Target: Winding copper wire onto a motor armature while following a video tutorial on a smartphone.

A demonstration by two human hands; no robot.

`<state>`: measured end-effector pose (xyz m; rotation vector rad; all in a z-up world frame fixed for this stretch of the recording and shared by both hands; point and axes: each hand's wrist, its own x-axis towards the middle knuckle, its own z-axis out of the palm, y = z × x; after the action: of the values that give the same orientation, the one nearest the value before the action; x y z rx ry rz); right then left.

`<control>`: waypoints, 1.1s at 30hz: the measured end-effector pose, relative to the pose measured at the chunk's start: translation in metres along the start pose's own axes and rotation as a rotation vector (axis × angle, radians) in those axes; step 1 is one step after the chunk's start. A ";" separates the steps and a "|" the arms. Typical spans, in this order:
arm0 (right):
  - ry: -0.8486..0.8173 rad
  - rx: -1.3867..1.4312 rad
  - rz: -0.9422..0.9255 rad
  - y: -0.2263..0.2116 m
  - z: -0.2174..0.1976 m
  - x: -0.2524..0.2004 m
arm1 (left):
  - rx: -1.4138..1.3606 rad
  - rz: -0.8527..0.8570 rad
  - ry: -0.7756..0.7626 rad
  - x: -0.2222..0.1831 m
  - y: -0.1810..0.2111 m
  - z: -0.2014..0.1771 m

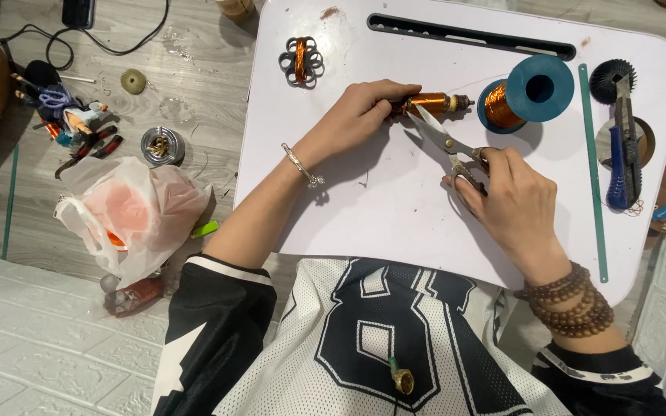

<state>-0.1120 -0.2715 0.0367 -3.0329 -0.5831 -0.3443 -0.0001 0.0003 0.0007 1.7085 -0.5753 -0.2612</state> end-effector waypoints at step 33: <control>0.109 -0.035 -0.075 0.022 0.018 -0.012 | 0.086 -0.011 -0.042 -0.002 0.027 -0.003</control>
<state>-0.1105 -0.2952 0.0165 -3.0068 -0.6909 -0.5239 -0.0068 0.0006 0.0267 1.7936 -0.6155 -0.2839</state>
